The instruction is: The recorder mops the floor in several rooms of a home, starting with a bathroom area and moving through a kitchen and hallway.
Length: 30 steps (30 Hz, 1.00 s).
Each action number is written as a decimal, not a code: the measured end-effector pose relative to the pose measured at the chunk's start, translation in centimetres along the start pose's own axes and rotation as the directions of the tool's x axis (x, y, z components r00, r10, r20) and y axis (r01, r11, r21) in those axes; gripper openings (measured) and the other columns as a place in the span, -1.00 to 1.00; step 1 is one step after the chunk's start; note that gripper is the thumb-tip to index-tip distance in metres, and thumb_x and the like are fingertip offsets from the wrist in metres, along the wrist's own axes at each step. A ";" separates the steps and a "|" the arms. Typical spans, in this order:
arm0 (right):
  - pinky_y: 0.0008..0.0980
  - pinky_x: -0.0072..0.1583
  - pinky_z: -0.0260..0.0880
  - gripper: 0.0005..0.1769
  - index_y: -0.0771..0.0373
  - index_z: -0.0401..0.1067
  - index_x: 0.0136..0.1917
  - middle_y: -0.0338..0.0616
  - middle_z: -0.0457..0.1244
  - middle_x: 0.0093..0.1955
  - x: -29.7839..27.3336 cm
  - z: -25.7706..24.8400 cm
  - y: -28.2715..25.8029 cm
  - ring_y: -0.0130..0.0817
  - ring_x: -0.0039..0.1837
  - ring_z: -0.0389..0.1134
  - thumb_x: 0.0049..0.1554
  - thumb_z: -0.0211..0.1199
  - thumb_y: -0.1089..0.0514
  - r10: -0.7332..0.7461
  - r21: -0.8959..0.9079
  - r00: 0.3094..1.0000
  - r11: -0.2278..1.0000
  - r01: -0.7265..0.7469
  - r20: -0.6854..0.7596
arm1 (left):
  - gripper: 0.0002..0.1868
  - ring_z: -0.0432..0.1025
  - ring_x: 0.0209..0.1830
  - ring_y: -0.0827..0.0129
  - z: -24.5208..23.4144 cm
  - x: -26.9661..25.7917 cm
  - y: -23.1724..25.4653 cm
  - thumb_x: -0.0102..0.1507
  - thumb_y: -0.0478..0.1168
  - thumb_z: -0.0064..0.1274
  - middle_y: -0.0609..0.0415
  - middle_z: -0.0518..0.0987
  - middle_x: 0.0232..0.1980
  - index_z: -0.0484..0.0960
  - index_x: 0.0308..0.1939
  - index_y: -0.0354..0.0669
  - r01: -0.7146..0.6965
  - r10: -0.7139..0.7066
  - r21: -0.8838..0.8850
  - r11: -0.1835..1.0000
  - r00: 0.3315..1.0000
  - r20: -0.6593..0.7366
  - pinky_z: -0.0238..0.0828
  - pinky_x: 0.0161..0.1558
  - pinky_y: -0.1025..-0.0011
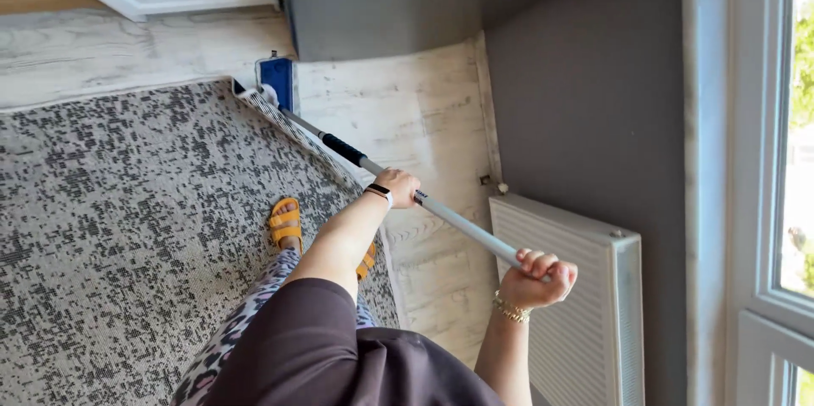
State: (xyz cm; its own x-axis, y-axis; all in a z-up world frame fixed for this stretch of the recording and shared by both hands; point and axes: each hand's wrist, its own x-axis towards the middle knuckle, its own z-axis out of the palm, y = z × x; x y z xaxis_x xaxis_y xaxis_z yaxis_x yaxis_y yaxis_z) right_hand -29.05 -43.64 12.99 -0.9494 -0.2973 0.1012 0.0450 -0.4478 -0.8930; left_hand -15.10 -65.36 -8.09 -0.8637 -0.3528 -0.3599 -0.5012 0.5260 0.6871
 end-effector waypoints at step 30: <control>-0.05 -0.02 0.44 -0.82 0.13 0.16 -0.23 -0.22 0.06 -0.44 -7.7 23.9 13.4 -0.33 -0.35 0.14 0.24 -0.02 0.15 0.135 -0.021 0.963 0.991 -0.134 0.232 | -0.83 0.52 -0.31 0.08 -14.7 -7.9 -14.6 0.02 -0.20 0.20 0.04 0.59 -0.46 0.51 -0.59 -0.04 -0.120 0.010 -0.132 0.984 0.779 -0.627 0.38 -0.10 0.10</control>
State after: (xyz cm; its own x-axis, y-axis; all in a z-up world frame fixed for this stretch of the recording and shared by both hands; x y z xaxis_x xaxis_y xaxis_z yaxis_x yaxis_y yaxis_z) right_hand -13.69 -67.49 10.70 -0.8365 -0.5422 0.0789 0.1650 -0.3867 -0.9073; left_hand -0.14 -81.65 -6.03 -0.6443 -0.7549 0.1228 -0.3829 0.4573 0.8027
